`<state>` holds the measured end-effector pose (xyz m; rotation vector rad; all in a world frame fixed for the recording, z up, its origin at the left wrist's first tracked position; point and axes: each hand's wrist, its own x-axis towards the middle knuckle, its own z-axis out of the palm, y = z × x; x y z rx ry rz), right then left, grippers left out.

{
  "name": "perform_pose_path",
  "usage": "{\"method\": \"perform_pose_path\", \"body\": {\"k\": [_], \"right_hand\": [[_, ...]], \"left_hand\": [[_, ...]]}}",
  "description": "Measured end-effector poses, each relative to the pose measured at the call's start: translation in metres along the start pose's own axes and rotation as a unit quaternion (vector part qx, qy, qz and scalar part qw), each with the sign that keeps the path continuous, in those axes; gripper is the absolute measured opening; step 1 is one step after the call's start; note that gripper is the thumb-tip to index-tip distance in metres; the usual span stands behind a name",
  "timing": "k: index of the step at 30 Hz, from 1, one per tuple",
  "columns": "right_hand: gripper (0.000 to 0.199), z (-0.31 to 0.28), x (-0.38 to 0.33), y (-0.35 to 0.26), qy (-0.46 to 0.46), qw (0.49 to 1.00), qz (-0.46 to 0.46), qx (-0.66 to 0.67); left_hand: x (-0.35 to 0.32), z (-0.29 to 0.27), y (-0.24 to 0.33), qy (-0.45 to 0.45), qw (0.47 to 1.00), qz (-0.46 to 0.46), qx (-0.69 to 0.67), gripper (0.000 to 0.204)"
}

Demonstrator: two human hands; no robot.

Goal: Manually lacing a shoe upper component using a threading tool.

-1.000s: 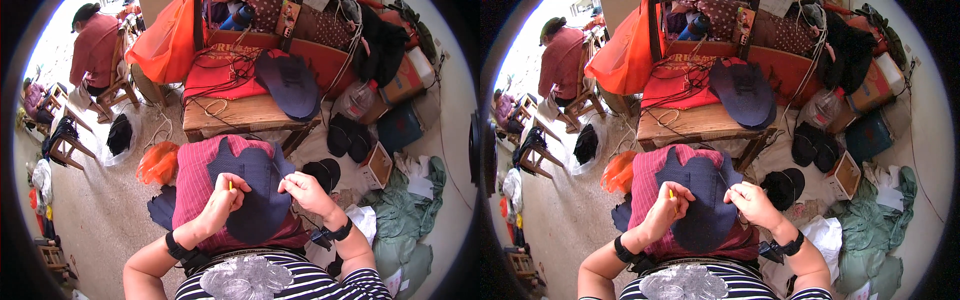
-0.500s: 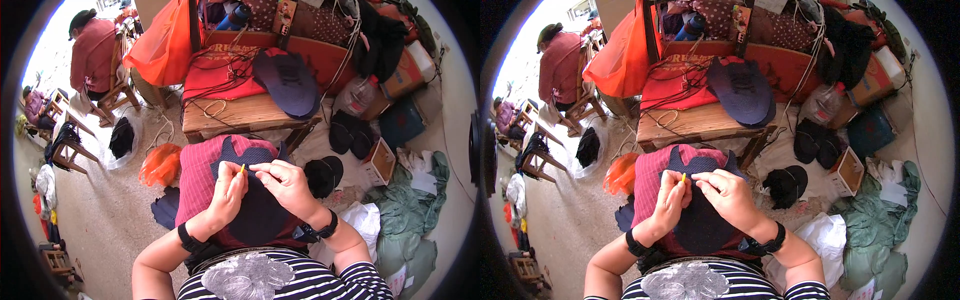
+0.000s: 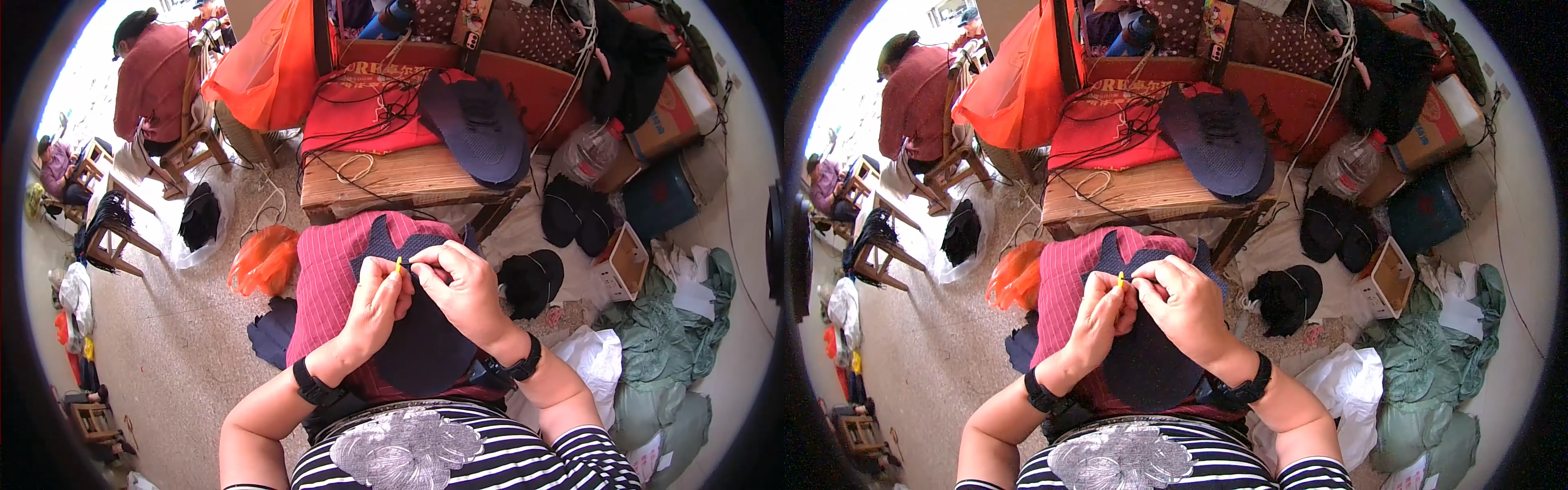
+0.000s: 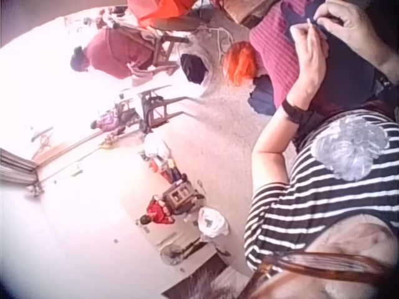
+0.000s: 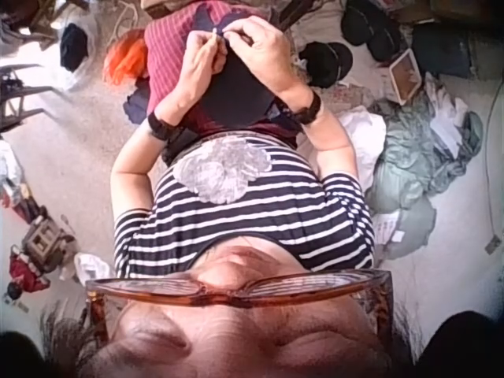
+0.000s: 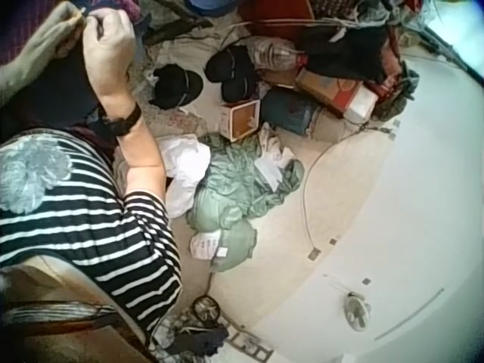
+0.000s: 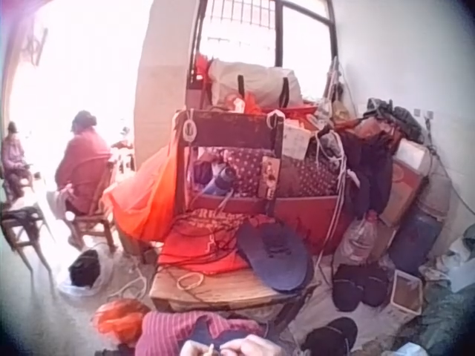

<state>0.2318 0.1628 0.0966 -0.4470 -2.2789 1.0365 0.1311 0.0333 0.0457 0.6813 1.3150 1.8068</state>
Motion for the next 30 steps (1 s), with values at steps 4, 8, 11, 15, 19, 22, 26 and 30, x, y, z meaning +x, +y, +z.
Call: {"method": "perform_pose_path", "body": {"k": [4, 8, 11, 15, 19, 22, 26, 30], "right_hand": [[0.008, 0.002, 0.002, -0.001, -0.016, 0.999, 0.034, 0.003], [0.008, 0.007, 0.000, 0.005, 0.001, 1.000, 0.027, 0.014], [0.008, 0.009, 0.001, 0.007, 0.003, 0.999, 0.022, 0.026], [0.007, 0.010, 0.000, 0.011, -0.024, 0.997, 0.050, 0.057], [0.008, 0.014, -0.003, 0.010, -0.030, 0.978, 0.107, 0.176], [0.009, 0.017, -0.001, 0.019, -0.028, 0.984, 0.090, 0.154], [0.009, 0.017, -0.003, 0.013, -0.058, 0.955, 0.177, 0.230], [0.009, 0.023, -0.009, 0.017, -0.009, 0.973, 0.118, 0.197]], "left_hand": [[-0.001, -0.002, 0.000, -0.003, 1.000, -0.019, -0.004, 0.011], [-0.001, 0.001, 0.001, -0.005, 0.999, -0.038, -0.027, 0.011], [0.000, 0.002, 0.000, 0.003, 0.999, -0.033, -0.010, 0.011], [0.002, -0.003, -0.004, -0.010, 0.999, -0.036, 0.021, 0.013], [0.002, -0.003, -0.005, -0.017, 0.999, -0.031, -0.019, 0.018], [0.001, 0.003, 0.000, -0.024, 0.998, -0.032, -0.051, 0.021], [0.000, 0.004, -0.004, -0.012, 0.995, -0.033, -0.095, 0.022], [0.001, 0.001, -0.005, -0.021, 0.998, -0.042, -0.048, 0.024]]}}
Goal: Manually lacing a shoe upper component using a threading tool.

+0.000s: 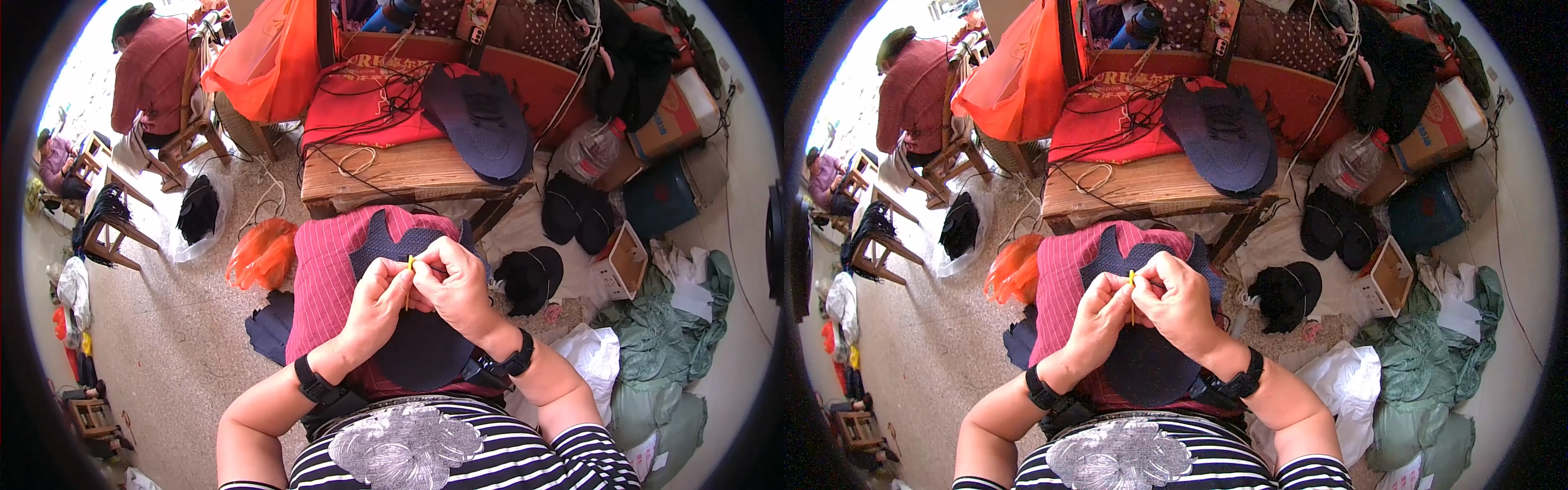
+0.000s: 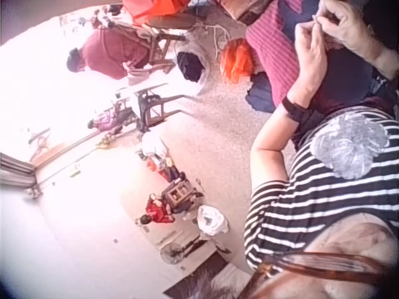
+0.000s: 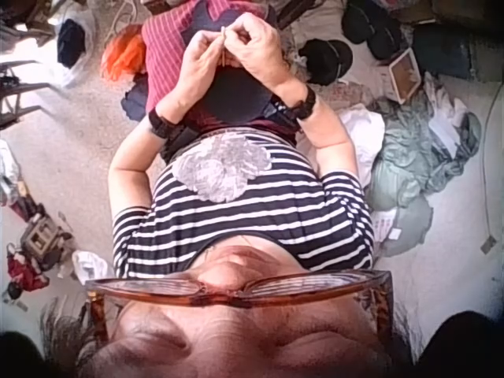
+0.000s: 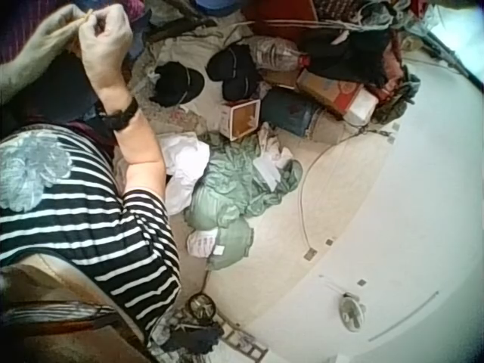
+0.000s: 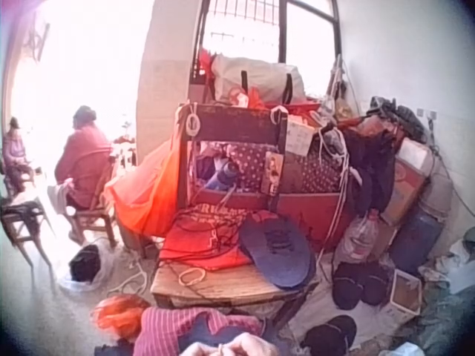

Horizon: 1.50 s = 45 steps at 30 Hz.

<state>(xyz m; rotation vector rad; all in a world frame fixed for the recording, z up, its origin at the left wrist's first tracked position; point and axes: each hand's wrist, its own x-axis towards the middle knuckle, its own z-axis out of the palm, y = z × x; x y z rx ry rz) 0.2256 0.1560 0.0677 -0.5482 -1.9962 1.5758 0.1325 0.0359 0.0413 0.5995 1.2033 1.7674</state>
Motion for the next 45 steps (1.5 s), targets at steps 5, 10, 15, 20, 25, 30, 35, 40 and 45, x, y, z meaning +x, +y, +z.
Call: {"method": "perform_pose_path", "body": {"k": [5, 10, 15, 20, 25, 30, 35, 40, 45], "right_hand": [[0.009, 0.002, 0.001, -0.003, 0.054, 0.998, -0.042, -0.008], [0.010, 0.000, 0.001, -0.002, 0.037, 0.997, -0.055, -0.044], [0.011, 0.000, 0.001, -0.004, 0.033, 0.996, -0.049, -0.070], [0.010, -0.001, 0.001, 0.003, 0.003, 1.000, -0.014, 0.006], [0.008, -0.003, 0.003, 0.001, -0.007, 1.000, 0.003, 0.028], [0.003, -0.009, 0.003, -0.009, -0.048, 0.997, 0.016, 0.063], [0.005, -0.018, 0.003, -0.009, -0.091, 0.993, 0.058, 0.043], [0.004, -0.030, -0.004, -0.008, -0.130, 0.982, 0.090, 0.101], [0.004, -0.037, -0.013, -0.006, -0.089, 0.996, -0.029, -0.005]], "left_hand": [[0.001, 0.002, 0.002, 0.002, 0.998, -0.014, -0.069, 0.023], [0.002, 0.001, 0.002, 0.008, 0.998, -0.019, -0.061, 0.023], [0.002, 0.000, 0.000, 0.002, 0.999, -0.009, -0.053, 0.023], [0.003, -0.001, 0.001, -0.001, 0.999, -0.012, -0.048, 0.021], [0.002, -0.001, 0.000, -0.012, 0.999, 0.002, -0.040, 0.020], [0.000, -0.002, 0.001, -0.010, 1.000, 0.015, -0.021, 0.018], [-0.002, 0.000, 0.004, 0.005, 0.998, 0.005, 0.056, 0.014], [-0.014, 0.006, 0.007, -0.006, 0.994, -0.019, 0.112, 0.011], [-0.017, 0.007, 0.020, -0.040, 0.980, -0.068, 0.180, 0.010]]}}
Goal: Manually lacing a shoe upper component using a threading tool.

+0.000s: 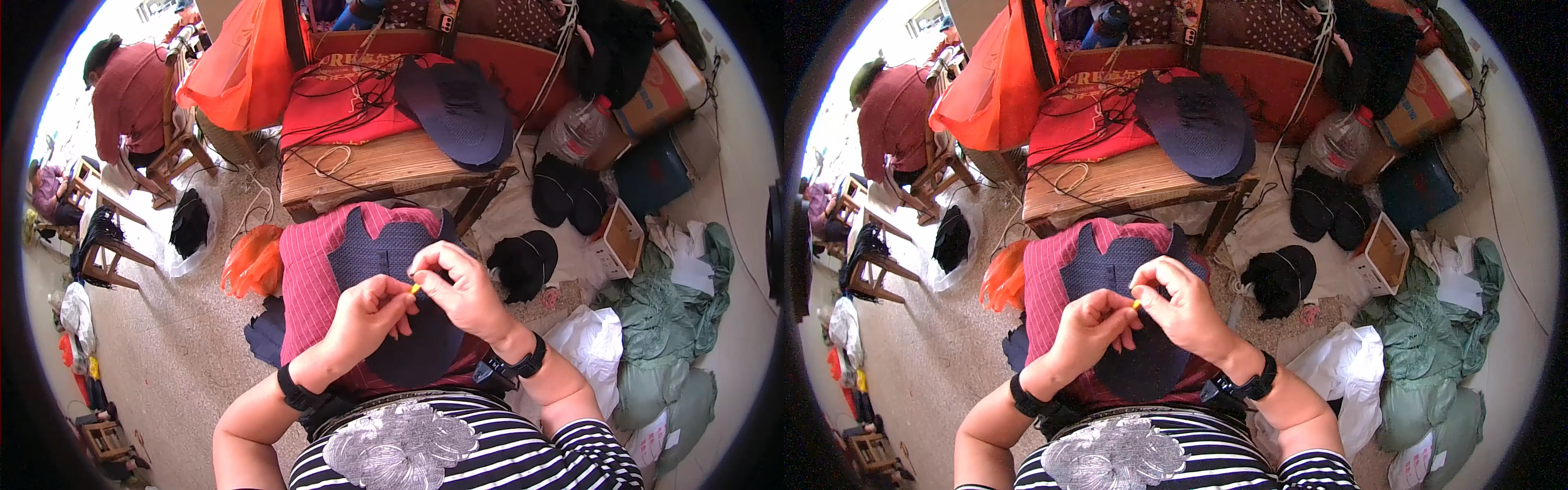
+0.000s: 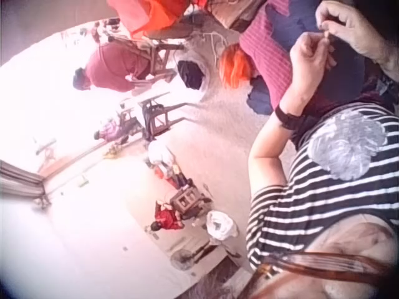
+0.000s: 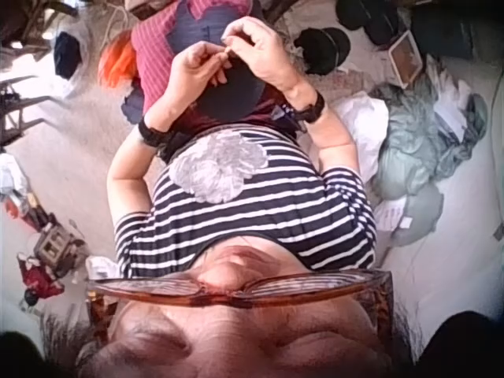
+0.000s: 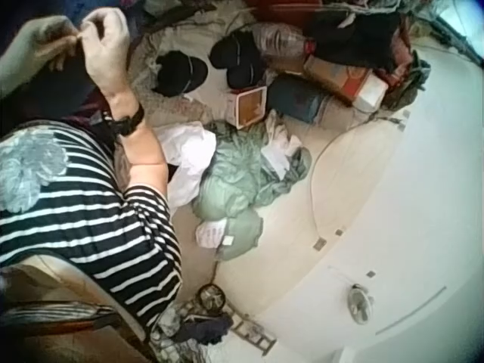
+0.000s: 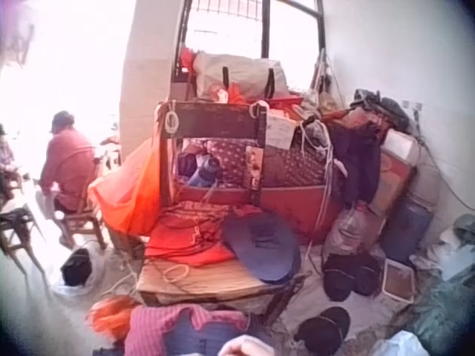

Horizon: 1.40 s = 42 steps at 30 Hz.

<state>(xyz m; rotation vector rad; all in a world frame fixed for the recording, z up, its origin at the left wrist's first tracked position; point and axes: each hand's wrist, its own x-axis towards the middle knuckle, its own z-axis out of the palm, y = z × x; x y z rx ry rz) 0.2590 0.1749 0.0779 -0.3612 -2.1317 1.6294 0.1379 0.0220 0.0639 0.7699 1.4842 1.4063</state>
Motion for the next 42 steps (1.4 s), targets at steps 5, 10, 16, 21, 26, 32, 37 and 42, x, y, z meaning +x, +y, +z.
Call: {"method": "perform_pose_path", "body": {"k": [5, 10, 16, 21, 26, 32, 37, 42], "right_hand": [[0.011, -0.024, -0.014, 0.005, -0.012, 0.908, 0.045, 0.416], [0.007, -0.026, -0.030, -0.020, -0.025, 0.997, 0.070, 0.005], [0.009, -0.030, -0.031, -0.004, -0.060, 0.972, -0.143, -0.177], [0.012, -0.063, -0.027, 0.018, 0.004, 0.991, 0.133, 0.016], [0.010, -0.081, -0.023, 0.035, -0.019, 0.977, 0.189, 0.101], [0.010, -0.094, -0.017, 0.054, -0.019, 0.966, 0.218, 0.139], [0.009, -0.102, -0.009, 0.052, -0.063, 0.964, 0.231, 0.118], [0.012, -0.076, 0.007, 0.038, -0.128, 0.979, 0.148, 0.060]], "left_hand": [[-0.008, -0.001, 0.009, -0.045, 0.996, -0.047, 0.062, 0.009], [-0.014, -0.003, 0.015, -0.070, 0.991, -0.066, 0.093, 0.009], [-0.002, 0.002, 0.017, -0.057, 0.976, 0.074, 0.199, 0.011], [0.018, -0.005, 0.022, 0.036, 0.832, 0.330, 0.446, 0.036], [0.017, -0.005, 0.019, 0.020, 0.771, 0.339, 0.539, 0.045], [0.016, -0.006, 0.019, 0.008, 0.763, 0.331, 0.556, 0.044], [0.014, -0.007, 0.017, 0.008, 0.762, 0.327, 0.559, 0.043], [0.017, -0.006, 0.016, 0.000, 0.760, 0.333, 0.558, 0.040]]}}
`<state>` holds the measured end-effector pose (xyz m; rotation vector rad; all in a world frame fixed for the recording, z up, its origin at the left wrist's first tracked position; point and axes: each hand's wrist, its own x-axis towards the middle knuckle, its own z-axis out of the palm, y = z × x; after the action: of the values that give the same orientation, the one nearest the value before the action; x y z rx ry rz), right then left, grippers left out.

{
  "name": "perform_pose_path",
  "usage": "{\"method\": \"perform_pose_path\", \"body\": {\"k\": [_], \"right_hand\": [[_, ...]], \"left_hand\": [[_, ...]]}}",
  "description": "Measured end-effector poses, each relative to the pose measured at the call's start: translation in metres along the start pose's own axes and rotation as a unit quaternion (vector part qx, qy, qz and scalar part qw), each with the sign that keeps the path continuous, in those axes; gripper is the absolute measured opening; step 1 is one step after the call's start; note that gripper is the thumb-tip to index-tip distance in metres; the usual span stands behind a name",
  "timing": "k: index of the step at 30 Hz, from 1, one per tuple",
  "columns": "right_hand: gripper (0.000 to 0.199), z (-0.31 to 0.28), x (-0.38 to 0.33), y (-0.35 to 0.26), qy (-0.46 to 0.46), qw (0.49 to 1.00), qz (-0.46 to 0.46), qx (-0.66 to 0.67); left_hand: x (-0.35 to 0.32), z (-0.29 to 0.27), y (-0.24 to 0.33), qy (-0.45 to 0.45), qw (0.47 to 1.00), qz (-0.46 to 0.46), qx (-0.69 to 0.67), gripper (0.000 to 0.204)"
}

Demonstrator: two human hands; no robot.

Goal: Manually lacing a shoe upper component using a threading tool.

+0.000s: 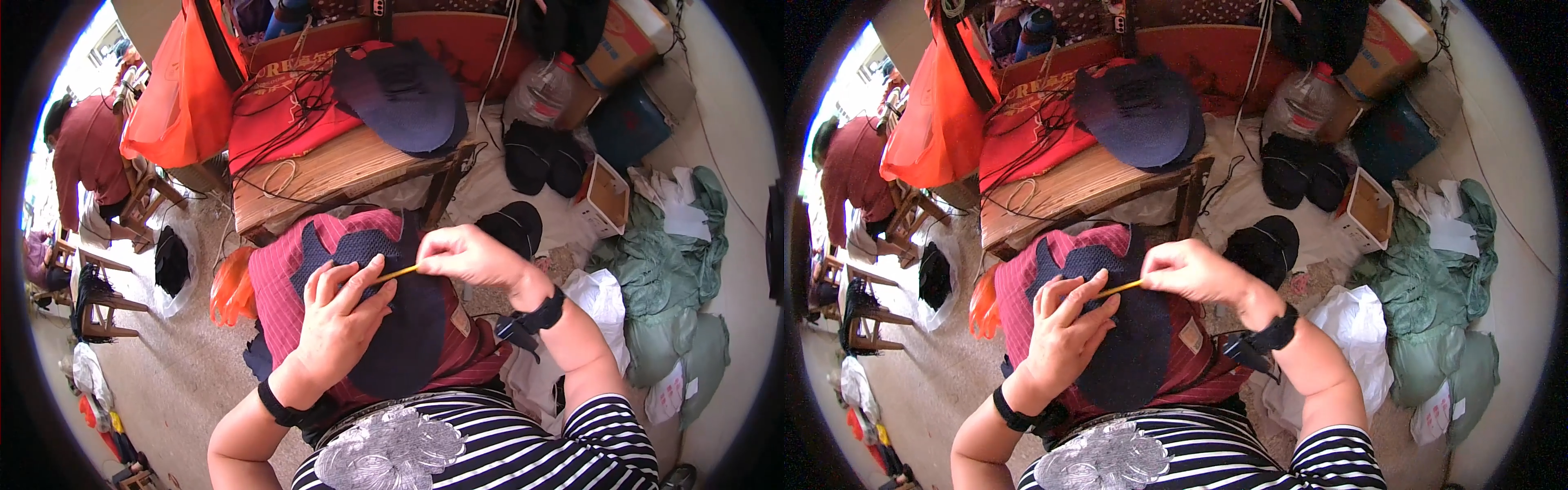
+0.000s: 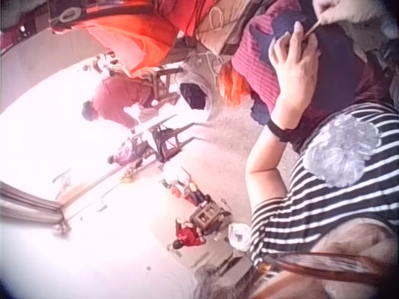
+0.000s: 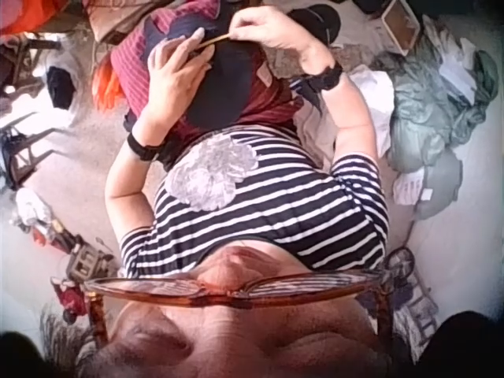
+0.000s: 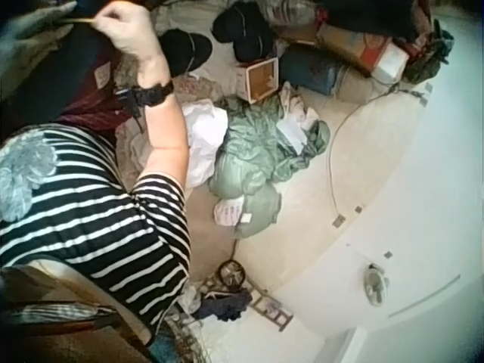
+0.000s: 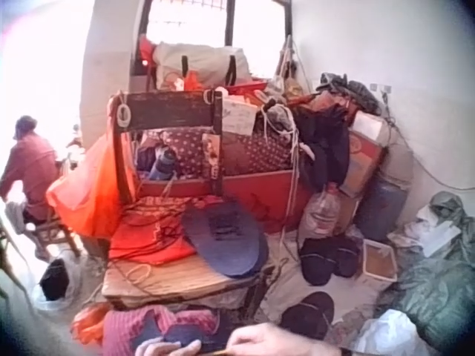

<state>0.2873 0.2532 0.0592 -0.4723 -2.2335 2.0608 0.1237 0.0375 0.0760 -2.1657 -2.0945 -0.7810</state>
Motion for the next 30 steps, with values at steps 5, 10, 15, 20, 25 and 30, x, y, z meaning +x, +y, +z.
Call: {"method": "perform_pose_path", "body": {"k": [5, 10, 15, 20, 25, 30], "right_hand": [[0.017, 0.019, 0.012, -0.027, 0.000, 0.981, -0.104, -0.164], [0.011, -0.016, -0.006, 0.003, 0.030, 0.998, 0.035, 0.046], [0.012, -0.019, -0.013, 0.011, 0.040, 0.991, 0.063, 0.114], [0.013, -0.010, 0.002, 0.011, 0.060, 0.995, 0.039, 0.068], [0.012, -0.009, 0.002, -0.001, 0.059, 0.997, 0.035, 0.020], [0.017, -0.006, -0.007, -0.009, 0.055, 0.998, 0.007, -0.031]], "left_hand": [[0.002, -0.001, 0.003, -0.007, 1.000, 0.003, 0.009, 0.039], [-0.002, -0.001, 0.002, 0.002, 1.000, -0.017, -0.004, 0.041], [-0.001, -0.003, 0.002, -0.001, 1.000, -0.010, -0.008, 0.042], [0.001, -0.003, 0.004, -0.005, 1.000, -0.006, 0.001, 0.043], [0.000, -0.003, 0.003, -0.008, 1.000, -0.008, 0.009, 0.043], [0.001, -0.003, 0.004, -0.014, 1.000, -0.011, 0.000, 0.042]]}}
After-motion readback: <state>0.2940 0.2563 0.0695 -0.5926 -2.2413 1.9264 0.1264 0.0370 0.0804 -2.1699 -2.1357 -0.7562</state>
